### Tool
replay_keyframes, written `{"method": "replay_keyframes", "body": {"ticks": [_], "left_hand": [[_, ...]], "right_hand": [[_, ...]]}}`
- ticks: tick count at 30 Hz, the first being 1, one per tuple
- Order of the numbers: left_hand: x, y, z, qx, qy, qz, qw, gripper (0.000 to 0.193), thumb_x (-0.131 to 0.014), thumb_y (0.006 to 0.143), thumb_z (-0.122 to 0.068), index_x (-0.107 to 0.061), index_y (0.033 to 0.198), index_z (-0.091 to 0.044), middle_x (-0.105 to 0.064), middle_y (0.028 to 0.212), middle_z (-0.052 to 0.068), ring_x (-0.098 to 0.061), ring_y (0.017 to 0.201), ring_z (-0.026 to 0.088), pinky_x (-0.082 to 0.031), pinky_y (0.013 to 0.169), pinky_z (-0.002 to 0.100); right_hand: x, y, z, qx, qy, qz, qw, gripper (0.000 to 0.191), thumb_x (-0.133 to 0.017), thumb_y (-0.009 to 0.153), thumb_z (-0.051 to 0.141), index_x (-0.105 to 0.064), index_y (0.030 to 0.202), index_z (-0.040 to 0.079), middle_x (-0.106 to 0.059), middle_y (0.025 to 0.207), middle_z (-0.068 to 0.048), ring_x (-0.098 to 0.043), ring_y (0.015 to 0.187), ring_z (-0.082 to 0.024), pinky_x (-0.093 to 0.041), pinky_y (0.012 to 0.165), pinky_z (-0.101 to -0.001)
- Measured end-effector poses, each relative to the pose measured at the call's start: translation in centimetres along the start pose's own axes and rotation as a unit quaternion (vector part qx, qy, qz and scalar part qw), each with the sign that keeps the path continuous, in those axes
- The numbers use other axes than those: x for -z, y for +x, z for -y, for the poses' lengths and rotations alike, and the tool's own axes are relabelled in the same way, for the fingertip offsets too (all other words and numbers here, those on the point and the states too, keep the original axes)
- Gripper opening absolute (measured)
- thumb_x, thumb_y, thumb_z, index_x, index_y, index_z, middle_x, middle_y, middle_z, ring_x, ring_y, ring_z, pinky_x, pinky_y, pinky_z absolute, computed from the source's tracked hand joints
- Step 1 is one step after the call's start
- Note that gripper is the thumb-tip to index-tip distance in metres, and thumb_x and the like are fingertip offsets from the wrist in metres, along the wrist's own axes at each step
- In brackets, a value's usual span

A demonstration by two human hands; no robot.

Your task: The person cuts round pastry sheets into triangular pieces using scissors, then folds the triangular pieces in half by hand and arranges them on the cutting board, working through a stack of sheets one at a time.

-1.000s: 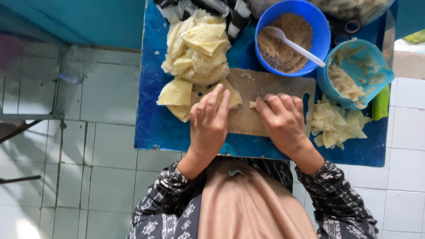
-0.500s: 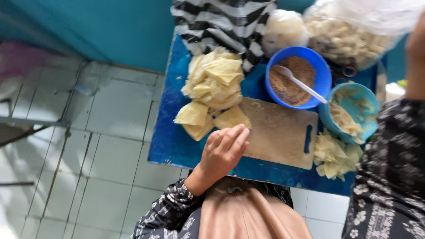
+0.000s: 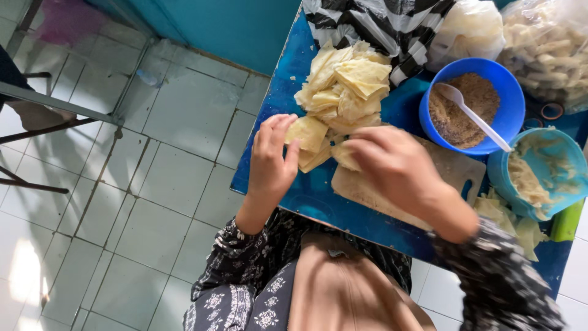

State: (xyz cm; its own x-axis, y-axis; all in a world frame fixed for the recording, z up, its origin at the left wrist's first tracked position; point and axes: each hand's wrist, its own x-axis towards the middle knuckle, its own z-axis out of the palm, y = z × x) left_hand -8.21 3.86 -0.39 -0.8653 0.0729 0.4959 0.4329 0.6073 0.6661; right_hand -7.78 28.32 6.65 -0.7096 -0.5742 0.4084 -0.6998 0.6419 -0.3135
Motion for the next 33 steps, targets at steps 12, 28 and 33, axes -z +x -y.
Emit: {"method": "replay_keyframes", "body": {"ticks": [12,28,33], "left_hand": [[1.9,-5.3,-1.5,0.180,-0.296,-0.085,0.934,0.021,-0.053,0.110,-0.005,-0.060,0.130,-0.002,-0.064,0.127,0.013,-0.067,0.109,0.020,-0.057,0.097,0.032],[-5.6,-4.8,-8.8,0.306,-0.819,0.162,0.458,0.080,-0.032,0.107,-0.062,-0.018,0.167,-0.012,-0.029,0.170,0.007,-0.039,0.149,0.021,-0.035,0.123,0.037],[-8.8,-4.6,-10.9,0.298,-0.783,0.194,0.512,0.069,-0.045,0.109,-0.041,-0.019,0.166,-0.011,-0.029,0.170,0.008,-0.038,0.151,0.020,-0.035,0.124,0.037]], "right_hand": [[-7.9,5.4,1.3,-0.121,0.118,0.016,0.985,0.006,-0.072,0.093,0.006,-0.068,0.096,0.003,-0.066,0.096,-0.012,-0.068,0.092,-0.032,-0.055,0.080,-0.0404],[1.5,-5.4,5.0,-0.171,0.089,-0.083,0.978,0.035,-0.083,0.080,0.013,-0.069,0.110,0.005,-0.068,0.107,-0.014,-0.064,0.100,-0.036,-0.050,0.089,-0.0403],[0.6,-9.5,1.1,-0.258,0.225,-0.112,0.933,0.015,-0.076,0.092,0.009,-0.074,0.106,0.004,-0.069,0.104,-0.008,-0.066,0.100,-0.023,-0.052,0.089,-0.0320]]}}
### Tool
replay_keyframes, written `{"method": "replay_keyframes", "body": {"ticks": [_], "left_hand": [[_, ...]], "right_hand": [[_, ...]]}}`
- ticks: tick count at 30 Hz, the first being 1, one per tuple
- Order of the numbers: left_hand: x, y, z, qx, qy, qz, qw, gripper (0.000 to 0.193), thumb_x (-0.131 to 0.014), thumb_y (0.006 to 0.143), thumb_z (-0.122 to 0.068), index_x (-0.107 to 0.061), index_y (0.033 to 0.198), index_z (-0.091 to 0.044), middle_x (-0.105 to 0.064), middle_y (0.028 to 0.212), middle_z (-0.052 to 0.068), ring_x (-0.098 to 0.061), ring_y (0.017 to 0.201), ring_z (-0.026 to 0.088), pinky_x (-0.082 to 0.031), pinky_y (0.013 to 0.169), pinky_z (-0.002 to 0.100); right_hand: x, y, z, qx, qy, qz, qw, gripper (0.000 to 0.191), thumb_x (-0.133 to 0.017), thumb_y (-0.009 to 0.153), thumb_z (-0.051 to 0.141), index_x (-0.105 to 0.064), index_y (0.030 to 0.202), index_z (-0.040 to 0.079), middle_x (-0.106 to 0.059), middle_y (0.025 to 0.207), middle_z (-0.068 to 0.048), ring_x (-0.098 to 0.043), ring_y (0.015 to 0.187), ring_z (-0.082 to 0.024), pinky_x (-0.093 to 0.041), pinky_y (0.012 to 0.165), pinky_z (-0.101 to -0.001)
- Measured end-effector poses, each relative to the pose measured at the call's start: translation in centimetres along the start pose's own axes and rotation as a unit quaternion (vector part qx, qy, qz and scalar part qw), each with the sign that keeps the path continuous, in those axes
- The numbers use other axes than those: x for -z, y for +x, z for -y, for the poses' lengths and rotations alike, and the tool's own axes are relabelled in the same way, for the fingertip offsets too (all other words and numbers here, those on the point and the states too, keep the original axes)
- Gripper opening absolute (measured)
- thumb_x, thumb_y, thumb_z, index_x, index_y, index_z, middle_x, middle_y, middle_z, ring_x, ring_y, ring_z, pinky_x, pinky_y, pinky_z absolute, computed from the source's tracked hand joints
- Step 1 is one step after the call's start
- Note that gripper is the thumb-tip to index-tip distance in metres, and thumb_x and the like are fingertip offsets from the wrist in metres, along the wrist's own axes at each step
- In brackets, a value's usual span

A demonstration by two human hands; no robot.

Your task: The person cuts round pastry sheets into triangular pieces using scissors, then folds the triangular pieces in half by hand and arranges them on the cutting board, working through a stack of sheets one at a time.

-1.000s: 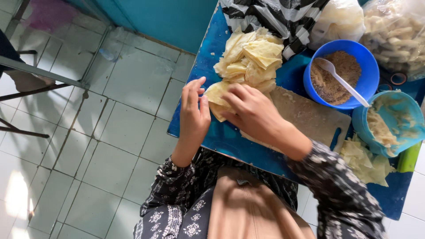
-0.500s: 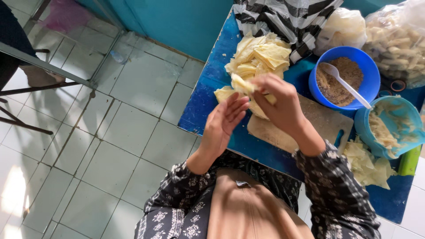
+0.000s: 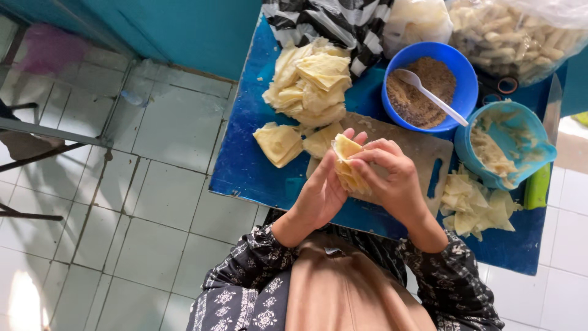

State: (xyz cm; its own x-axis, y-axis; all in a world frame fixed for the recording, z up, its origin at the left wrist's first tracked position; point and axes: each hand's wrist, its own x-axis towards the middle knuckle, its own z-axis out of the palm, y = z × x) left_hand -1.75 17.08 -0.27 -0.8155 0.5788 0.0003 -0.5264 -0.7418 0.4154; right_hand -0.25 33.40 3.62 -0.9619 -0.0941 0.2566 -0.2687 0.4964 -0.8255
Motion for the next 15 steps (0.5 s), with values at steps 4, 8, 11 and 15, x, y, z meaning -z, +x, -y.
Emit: {"method": "replay_keyframes", "body": {"ticks": [4,8,11,15], "left_hand": [[0.6,1.5,2.0,0.029,0.030,-0.050,0.998,0.056,-0.050,0.109,-0.018,-0.031,0.160,-0.006,-0.040,0.163,0.010,-0.046,0.144,0.020,-0.040,0.119,0.038],[1.1,2.4,3.9,0.044,0.029,-0.086,0.995,0.046,-0.048,0.111,-0.015,-0.042,0.155,-0.002,-0.051,0.155,0.011,-0.054,0.136,0.020,-0.045,0.114,0.036],[1.3,2.7,4.6,0.048,0.005,-0.103,0.994,0.044,-0.047,0.111,-0.015,-0.045,0.153,-0.003,-0.056,0.149,0.010,-0.059,0.131,0.020,-0.048,0.111,0.036],[1.2,2.4,4.3,0.041,0.001,-0.134,0.990,0.042,-0.047,0.108,-0.013,-0.048,0.149,-0.006,-0.064,0.136,0.011,-0.064,0.115,0.020,-0.051,0.099,0.037]], "right_hand": [[1.8,-1.2,-3.8,-0.120,0.275,-0.003,0.954,0.014,-0.067,0.102,0.008,-0.073,0.106,-0.004,-0.068,0.108,-0.004,-0.063,0.102,-0.011,-0.050,0.090,-0.0249],[3.1,-2.1,-6.9,-0.258,0.400,-0.030,0.879,0.013,-0.068,0.098,0.006,-0.072,0.104,-0.004,-0.073,0.098,-0.005,-0.066,0.090,-0.011,-0.053,0.083,-0.0247],[3.8,-2.4,-8.5,-0.294,0.488,-0.040,0.821,0.012,-0.068,0.099,0.007,-0.072,0.104,-0.003,-0.073,0.095,-0.008,-0.068,0.084,-0.014,-0.055,0.078,-0.0264],[4.6,-2.5,-8.7,-0.275,0.534,-0.081,0.795,0.012,-0.066,0.102,0.009,-0.071,0.105,-0.001,-0.073,0.095,-0.009,-0.069,0.082,-0.015,-0.055,0.075,-0.0269]]}}
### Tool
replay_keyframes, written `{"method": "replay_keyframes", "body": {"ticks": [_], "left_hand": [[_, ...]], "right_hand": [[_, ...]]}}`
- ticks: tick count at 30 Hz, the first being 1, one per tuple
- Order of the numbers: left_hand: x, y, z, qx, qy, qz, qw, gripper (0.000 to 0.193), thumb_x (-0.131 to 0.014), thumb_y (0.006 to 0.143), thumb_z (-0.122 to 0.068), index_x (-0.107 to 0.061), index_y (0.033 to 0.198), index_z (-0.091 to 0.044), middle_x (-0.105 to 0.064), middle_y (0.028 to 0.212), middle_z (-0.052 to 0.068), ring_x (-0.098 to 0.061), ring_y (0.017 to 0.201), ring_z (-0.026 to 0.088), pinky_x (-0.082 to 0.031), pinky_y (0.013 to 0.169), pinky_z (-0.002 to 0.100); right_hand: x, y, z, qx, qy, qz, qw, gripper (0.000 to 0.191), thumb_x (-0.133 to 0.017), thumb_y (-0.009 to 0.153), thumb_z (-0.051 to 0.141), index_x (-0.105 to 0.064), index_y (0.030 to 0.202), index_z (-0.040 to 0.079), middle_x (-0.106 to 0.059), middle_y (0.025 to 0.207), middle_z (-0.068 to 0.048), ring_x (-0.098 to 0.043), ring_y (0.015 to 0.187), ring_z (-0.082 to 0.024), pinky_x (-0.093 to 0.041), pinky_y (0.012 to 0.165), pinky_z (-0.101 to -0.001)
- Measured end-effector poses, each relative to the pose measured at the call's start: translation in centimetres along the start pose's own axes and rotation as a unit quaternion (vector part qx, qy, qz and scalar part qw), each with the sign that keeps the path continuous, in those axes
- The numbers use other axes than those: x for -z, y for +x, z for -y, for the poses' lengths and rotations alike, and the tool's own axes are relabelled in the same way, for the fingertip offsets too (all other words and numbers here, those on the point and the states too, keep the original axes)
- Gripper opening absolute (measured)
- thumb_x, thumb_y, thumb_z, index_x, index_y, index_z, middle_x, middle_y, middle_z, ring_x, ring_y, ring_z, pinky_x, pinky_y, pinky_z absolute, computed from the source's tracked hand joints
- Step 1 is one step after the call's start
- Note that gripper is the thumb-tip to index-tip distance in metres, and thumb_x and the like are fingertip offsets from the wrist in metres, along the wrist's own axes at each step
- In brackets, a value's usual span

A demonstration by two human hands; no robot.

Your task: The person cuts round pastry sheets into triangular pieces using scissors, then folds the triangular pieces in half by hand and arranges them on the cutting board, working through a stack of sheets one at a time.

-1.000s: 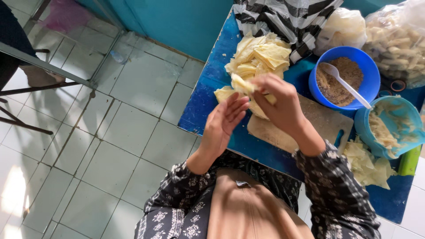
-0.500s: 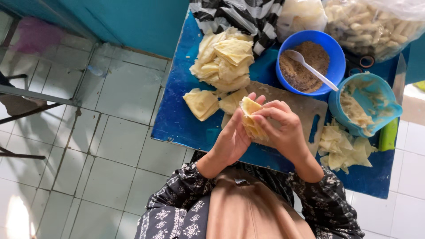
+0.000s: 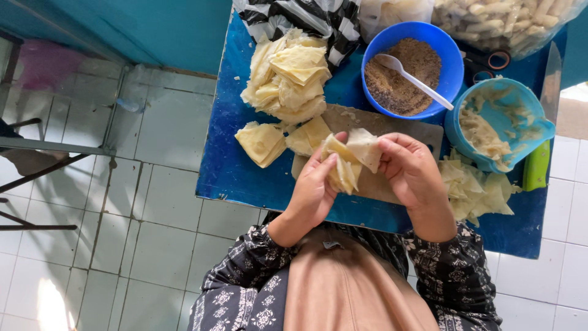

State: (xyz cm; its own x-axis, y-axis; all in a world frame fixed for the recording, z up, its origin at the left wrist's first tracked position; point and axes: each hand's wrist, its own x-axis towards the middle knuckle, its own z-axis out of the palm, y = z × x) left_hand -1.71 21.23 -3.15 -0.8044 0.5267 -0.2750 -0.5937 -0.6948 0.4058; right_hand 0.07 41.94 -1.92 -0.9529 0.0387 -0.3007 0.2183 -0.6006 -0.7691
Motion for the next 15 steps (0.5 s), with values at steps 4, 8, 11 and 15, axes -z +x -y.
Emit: {"method": "replay_keyframes", "body": {"ticks": [4,8,11,15], "left_hand": [[0.1,-1.0,-1.0,-0.026,0.017,0.003,1.000,0.038,-0.051,0.104,-0.013,-0.054,0.139,0.002,-0.068,0.117,0.015,-0.070,0.110,0.022,-0.056,0.102,0.035],[0.3,-2.1,-1.4,0.059,0.043,0.022,0.997,0.037,-0.058,0.105,-0.025,-0.059,0.131,0.001,-0.070,0.114,0.011,-0.070,0.100,0.017,-0.056,0.090,0.031],[0.5,-2.5,-0.8,0.036,0.077,0.036,0.996,0.033,-0.066,0.103,-0.020,-0.062,0.129,-0.002,-0.070,0.117,0.005,-0.067,0.104,0.011,-0.054,0.092,0.027],[1.3,-3.3,-0.7,0.017,0.084,0.007,0.996,0.027,-0.070,0.100,-0.019,-0.065,0.121,-0.003,-0.072,0.110,0.003,-0.068,0.099,0.010,-0.055,0.088,0.027]], "right_hand": [[-1.7,-2.0,1.0,0.140,-0.010,-0.073,0.987,0.008,-0.067,0.106,0.008,-0.071,0.109,0.001,-0.071,0.101,-0.009,-0.066,0.088,-0.014,-0.051,0.077,-0.0236],[-5.3,-4.7,1.2,0.422,-0.515,0.018,0.746,0.007,-0.068,0.102,0.007,-0.069,0.108,0.004,-0.070,0.114,-0.010,-0.066,0.106,-0.019,-0.053,0.091,-0.0309],[-7.7,-5.9,1.3,0.454,-0.684,0.109,0.560,0.015,-0.069,0.089,0.007,-0.072,0.103,0.004,-0.073,0.114,-0.011,-0.065,0.117,-0.029,-0.050,0.098,-0.0458],[-8.5,-7.7,-0.2,0.366,-0.540,0.047,0.757,0.025,-0.060,0.102,0.007,-0.066,0.125,-0.001,-0.068,0.130,-0.014,-0.064,0.127,-0.024,-0.050,0.108,-0.0391]]}}
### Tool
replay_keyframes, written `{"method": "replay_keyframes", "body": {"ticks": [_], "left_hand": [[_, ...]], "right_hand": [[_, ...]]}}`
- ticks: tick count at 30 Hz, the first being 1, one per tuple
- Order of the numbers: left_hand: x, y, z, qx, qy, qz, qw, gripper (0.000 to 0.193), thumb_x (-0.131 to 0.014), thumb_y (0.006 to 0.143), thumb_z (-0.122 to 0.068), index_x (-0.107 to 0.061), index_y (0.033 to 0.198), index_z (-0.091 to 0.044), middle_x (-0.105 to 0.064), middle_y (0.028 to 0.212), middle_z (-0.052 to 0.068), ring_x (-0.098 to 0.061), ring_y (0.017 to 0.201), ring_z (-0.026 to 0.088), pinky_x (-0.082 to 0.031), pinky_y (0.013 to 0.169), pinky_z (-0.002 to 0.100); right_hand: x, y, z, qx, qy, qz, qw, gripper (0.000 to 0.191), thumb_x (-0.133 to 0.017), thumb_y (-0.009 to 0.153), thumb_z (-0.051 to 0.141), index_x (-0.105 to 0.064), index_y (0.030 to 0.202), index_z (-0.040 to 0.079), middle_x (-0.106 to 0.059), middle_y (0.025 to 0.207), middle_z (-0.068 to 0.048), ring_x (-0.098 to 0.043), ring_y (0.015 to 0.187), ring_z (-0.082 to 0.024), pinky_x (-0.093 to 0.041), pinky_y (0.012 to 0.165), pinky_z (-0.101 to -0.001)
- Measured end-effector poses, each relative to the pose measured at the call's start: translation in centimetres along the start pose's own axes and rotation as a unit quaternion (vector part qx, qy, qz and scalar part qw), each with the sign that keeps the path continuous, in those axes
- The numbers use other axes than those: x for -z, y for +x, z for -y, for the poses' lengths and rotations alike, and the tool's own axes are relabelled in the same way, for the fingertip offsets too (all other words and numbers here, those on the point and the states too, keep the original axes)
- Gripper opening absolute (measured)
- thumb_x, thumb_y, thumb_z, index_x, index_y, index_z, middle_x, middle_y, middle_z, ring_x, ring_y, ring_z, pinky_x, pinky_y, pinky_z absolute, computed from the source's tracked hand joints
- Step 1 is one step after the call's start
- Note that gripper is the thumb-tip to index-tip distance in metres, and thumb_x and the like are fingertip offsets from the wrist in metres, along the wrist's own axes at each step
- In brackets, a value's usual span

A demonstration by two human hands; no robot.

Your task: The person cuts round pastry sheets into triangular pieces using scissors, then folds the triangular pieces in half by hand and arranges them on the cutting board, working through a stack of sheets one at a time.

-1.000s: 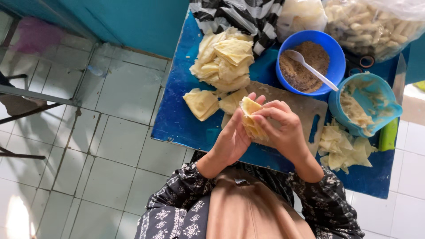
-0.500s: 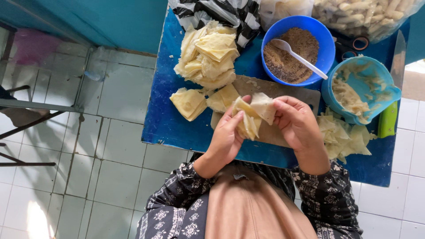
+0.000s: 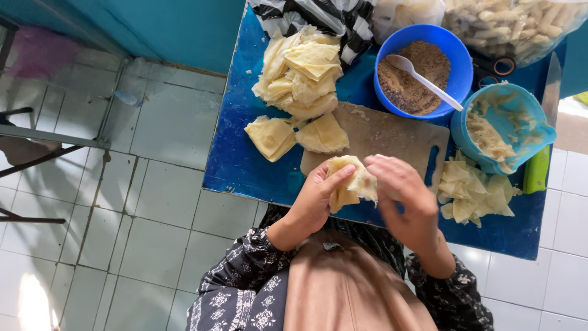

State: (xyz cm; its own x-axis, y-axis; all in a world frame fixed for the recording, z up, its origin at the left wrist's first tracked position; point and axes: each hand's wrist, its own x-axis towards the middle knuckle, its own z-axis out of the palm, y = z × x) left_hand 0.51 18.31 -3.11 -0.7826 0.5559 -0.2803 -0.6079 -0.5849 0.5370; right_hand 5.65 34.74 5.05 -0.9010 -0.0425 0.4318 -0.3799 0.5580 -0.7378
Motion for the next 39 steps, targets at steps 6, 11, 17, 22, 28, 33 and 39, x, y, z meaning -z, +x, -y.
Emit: {"method": "replay_keyframes", "body": {"ticks": [6,11,17,22,28,33,39], "left_hand": [[-0.3,-0.1,-0.7,-0.079,0.107,-0.002,0.991,0.025,-0.070,0.102,-0.020,-0.067,0.119,-0.003,-0.071,0.105,0.001,-0.065,0.094,0.006,-0.055,0.081,0.025],[-1.5,0.6,-2.3,-0.249,0.465,-0.073,0.846,0.027,-0.073,0.098,-0.022,-0.068,0.116,-0.003,-0.074,0.098,0.009,-0.072,0.084,0.019,-0.058,0.072,0.032],[-1.9,2.6,-4.0,-0.273,0.653,-0.119,0.696,0.025,-0.072,0.095,-0.025,-0.068,0.111,-0.006,-0.073,0.100,0.017,-0.071,0.088,0.037,-0.056,0.072,0.042],[0.2,2.5,-5.1,-0.232,0.591,-0.111,0.764,0.029,-0.073,0.096,-0.031,-0.070,0.113,-0.007,-0.075,0.096,0.014,-0.075,0.083,0.031,-0.059,0.073,0.040],[1.5,0.4,-6.0,-0.046,-0.072,0.007,0.996,0.054,-0.044,0.110,-0.038,-0.044,0.150,-0.001,-0.064,0.140,0.020,-0.065,0.127,0.028,-0.051,0.111,0.040],[-0.6,-1.3,-4.2,-0.027,-0.146,0.108,0.983,0.066,-0.032,0.114,-0.047,-0.027,0.164,-0.004,-0.038,0.164,0.015,-0.047,0.144,0.025,-0.040,0.120,0.039],[-1.6,-1.5,-3.7,-0.022,-0.072,0.094,0.993,0.064,-0.032,0.113,-0.042,-0.020,0.166,-0.009,-0.030,0.170,0.009,-0.038,0.150,0.020,-0.035,0.121,0.035]], "right_hand": [[-2.2,-2.1,-6.2,-0.339,0.485,-0.020,0.805,0.023,-0.064,0.100,0.007,-0.064,0.120,-0.004,-0.072,0.112,-0.012,-0.071,0.100,-0.019,-0.059,0.090,-0.0332],[-2.5,-1.4,-9.3,-0.330,0.399,-0.078,0.852,0.014,-0.072,0.103,0.001,-0.067,0.115,-0.005,-0.070,0.098,-0.006,-0.063,0.083,-0.011,-0.049,0.073,-0.0237],[-3.5,2.2,-7.6,-0.157,-0.093,-0.052,0.982,0.012,-0.073,0.096,0.001,-0.072,0.108,-0.001,-0.069,0.093,-0.011,-0.065,0.074,-0.019,-0.052,0.068,-0.0295],[-4.1,4.0,-5.3,-0.085,-0.202,-0.041,0.975,0.019,-0.073,0.095,0.001,-0.065,0.112,-0.002,-0.066,0.106,-0.015,-0.068,0.089,-0.030,-0.053,0.076,-0.0351],[-3.1,3.9,-1.4,0.003,-0.323,-0.070,0.944,0.016,-0.079,0.091,0.003,-0.071,0.105,0.004,-0.062,0.105,-0.012,-0.062,0.096,-0.034,-0.049,0.084,-0.0470],[-4.8,3.1,0.4,-0.012,-0.078,-0.021,0.997,0.023,-0.081,0.088,0.008,-0.068,0.106,0.002,-0.062,0.106,-0.013,-0.064,0.096,-0.030,-0.053,0.082,-0.0379],[-4.5,2.8,-0.4,-0.117,0.055,0.007,0.992,0.011,-0.074,0.095,0.004,-0.071,0.105,0.001,-0.064,0.103,-0.008,-0.066,0.090,-0.017,-0.054,0.080,-0.0288]]}}
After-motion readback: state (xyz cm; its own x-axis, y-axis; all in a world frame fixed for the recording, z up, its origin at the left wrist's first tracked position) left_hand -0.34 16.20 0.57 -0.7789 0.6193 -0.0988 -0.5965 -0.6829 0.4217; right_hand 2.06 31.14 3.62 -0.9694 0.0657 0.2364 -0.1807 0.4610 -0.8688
